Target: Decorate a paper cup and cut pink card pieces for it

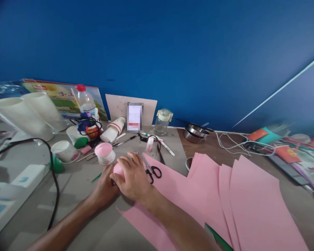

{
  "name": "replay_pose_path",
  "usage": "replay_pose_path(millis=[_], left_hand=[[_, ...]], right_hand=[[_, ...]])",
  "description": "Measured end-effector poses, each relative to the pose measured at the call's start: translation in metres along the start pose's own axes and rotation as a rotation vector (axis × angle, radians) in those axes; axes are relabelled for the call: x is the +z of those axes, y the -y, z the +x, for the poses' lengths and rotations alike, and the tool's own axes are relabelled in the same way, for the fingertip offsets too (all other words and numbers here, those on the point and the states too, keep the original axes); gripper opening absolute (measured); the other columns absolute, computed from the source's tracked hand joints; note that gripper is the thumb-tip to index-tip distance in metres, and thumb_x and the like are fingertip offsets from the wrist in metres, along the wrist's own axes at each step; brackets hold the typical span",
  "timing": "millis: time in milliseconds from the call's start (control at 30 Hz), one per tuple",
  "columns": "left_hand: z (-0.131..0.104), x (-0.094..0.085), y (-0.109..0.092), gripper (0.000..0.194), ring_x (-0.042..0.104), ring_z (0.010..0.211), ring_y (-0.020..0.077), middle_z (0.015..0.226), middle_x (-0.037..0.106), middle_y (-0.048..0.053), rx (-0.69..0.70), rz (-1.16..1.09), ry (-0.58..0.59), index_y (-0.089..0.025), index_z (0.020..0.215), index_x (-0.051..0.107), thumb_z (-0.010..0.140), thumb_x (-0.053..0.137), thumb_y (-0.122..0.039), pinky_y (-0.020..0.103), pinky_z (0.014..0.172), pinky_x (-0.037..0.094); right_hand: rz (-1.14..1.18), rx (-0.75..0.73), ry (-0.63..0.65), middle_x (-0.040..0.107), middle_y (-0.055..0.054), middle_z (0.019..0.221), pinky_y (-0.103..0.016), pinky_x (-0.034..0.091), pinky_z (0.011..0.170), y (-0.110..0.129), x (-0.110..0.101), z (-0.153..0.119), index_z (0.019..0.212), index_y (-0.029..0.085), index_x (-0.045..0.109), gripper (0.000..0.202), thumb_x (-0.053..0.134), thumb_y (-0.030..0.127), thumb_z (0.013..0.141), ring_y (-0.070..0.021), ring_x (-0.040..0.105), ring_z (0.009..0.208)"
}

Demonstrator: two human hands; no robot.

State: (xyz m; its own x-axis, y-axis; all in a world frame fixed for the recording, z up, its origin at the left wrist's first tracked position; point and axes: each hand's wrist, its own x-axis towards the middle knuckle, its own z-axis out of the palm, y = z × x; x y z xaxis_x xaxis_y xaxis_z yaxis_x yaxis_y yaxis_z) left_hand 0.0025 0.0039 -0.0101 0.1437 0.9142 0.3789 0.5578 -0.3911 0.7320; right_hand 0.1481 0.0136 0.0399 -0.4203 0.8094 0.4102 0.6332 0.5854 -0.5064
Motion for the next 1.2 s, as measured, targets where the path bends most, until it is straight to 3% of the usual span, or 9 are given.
replay_pose_path(millis=[133,500,733,900,967,1200], left_hand=[[-0.001,0.001,0.002,0.024,0.058,0.091,0.0263,0.092,0.066,0.009,0.004,0.011,0.008,-0.018,0.089,0.061,0.068,0.055,-0.011,0.044,0.083,0.049],[-0.002,0.0,0.004,0.024,0.056,0.093,0.0271,0.093,0.065,0.008,-0.027,0.027,0.072,-0.02,0.09,0.061,0.069,0.055,-0.009,0.045,0.083,0.049],[-0.003,0.0,0.005,0.02,0.057,0.089,0.0268,0.093,0.064,0.01,-0.015,0.014,0.049,-0.019,0.095,0.061,0.076,0.057,-0.016,0.043,0.08,0.049],[-0.003,-0.004,0.0,0.038,0.059,0.095,0.0271,0.101,0.062,0.008,-0.17,-0.029,0.015,-0.018,0.106,0.058,0.07,0.068,-0.026,0.042,0.08,0.05],[-0.002,-0.006,0.001,0.041,0.059,0.095,0.0266,0.103,0.062,0.008,-0.206,-0.046,-0.004,-0.018,0.107,0.058,0.071,0.07,-0.032,0.041,0.08,0.051],[0.0,-0.008,0.008,0.042,0.055,0.107,0.0295,0.107,0.061,0.01,-0.158,-0.046,-0.075,-0.019,0.111,0.056,0.073,0.069,-0.031,0.045,0.089,0.047]], right_hand=[[-0.005,-0.002,0.0,0.065,-0.012,0.119,-0.053,0.032,0.108,0.0,0.005,-0.001,0.12,0.017,0.057,0.037,0.06,0.029,0.085,-0.0316,0.048,0.121],[-0.011,0.051,0.0,0.064,-0.012,0.122,-0.053,0.028,0.111,0.003,0.01,-0.002,0.12,0.016,0.058,0.039,0.061,0.031,0.084,-0.0311,0.05,0.122],[0.142,0.112,-0.055,0.048,-0.022,0.139,-0.055,0.03,0.109,0.002,0.002,-0.005,0.141,0.01,0.036,0.079,0.063,0.053,0.08,-0.0353,0.043,0.13],[0.416,0.295,0.099,0.047,-0.018,0.141,-0.049,0.039,0.105,-0.018,-0.021,0.001,0.147,0.018,0.026,0.088,0.067,0.055,0.078,-0.0319,0.044,0.131],[0.503,0.302,0.174,0.047,-0.017,0.141,-0.048,0.037,0.106,-0.027,-0.026,0.002,0.147,0.02,0.026,0.091,0.071,0.052,0.075,-0.0306,0.043,0.132],[0.487,0.344,0.281,0.046,-0.017,0.143,-0.05,0.035,0.108,-0.021,-0.017,0.003,0.147,0.02,0.03,0.098,0.082,0.036,0.065,-0.0319,0.043,0.133]])
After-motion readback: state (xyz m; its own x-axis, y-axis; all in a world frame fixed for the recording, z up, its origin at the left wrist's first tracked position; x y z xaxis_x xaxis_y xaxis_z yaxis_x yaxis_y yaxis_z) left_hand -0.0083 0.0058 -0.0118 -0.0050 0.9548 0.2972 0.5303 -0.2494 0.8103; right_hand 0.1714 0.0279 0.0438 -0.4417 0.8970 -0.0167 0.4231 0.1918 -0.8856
